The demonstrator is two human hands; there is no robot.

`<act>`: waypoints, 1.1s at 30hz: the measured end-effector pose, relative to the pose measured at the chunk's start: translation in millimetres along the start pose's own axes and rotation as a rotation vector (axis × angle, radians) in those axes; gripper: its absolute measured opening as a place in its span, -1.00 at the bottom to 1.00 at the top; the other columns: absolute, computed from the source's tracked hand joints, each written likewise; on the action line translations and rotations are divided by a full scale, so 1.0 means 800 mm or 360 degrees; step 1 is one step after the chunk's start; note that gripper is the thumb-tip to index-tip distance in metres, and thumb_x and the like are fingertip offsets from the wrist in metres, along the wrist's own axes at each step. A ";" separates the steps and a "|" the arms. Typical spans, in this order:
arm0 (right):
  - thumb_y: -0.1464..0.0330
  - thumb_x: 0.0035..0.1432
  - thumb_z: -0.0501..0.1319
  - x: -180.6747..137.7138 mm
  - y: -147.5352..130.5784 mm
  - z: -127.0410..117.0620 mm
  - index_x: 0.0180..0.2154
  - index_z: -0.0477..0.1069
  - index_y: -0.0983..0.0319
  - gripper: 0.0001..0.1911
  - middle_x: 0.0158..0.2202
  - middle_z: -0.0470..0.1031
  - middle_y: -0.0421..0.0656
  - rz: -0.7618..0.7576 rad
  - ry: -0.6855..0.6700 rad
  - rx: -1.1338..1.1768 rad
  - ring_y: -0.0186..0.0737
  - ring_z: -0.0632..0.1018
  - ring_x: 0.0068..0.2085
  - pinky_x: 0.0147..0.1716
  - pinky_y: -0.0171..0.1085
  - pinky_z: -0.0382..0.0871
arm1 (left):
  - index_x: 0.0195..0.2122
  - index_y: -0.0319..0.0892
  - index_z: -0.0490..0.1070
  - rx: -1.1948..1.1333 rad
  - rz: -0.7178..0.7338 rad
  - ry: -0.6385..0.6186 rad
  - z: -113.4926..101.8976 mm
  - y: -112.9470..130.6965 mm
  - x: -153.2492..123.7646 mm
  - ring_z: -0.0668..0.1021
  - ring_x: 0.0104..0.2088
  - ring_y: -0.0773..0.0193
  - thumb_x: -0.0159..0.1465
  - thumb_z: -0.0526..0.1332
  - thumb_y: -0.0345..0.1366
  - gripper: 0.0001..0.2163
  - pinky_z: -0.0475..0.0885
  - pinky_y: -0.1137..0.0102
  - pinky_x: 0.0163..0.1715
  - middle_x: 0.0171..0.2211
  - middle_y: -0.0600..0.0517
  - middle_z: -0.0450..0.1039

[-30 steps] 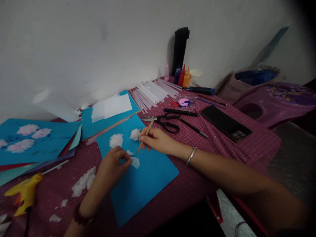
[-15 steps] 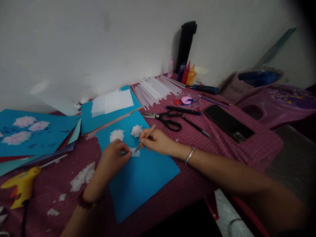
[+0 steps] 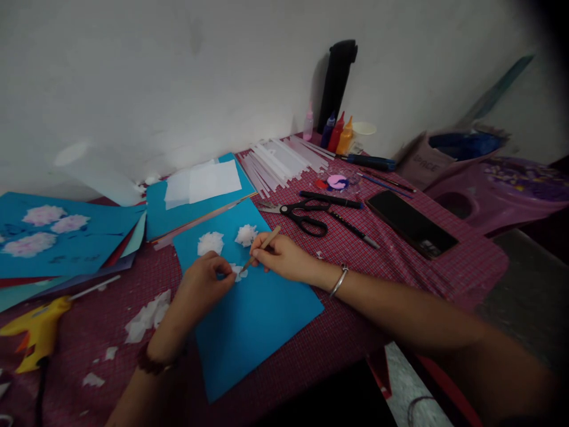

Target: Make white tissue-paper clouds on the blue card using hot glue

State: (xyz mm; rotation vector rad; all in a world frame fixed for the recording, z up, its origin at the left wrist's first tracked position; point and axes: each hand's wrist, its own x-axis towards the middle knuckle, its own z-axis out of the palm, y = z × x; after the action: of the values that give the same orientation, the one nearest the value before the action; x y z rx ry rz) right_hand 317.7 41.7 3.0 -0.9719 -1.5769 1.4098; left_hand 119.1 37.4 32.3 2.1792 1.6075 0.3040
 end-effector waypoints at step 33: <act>0.43 0.22 0.09 -0.024 -0.021 0.013 -0.37 0.45 0.24 -0.82 -0.29 0.50 -0.16 -0.0426 -0.0133 -0.0567 -0.29 0.50 -0.31 -0.33 -0.32 0.32 | -0.39 -0.16 0.48 -0.0426 -0.0335 0.0279 -0.017 -0.046 -0.012 0.50 -0.42 0.22 0.10 0.16 -0.03 -0.71 0.33 0.40 -0.45 -0.44 0.05 0.50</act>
State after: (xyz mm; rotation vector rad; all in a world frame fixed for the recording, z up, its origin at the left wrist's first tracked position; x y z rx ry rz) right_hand 315.2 18.4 17.9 -0.8689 -1.9839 1.0164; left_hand 79.4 40.3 28.5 1.8093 1.7585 0.6214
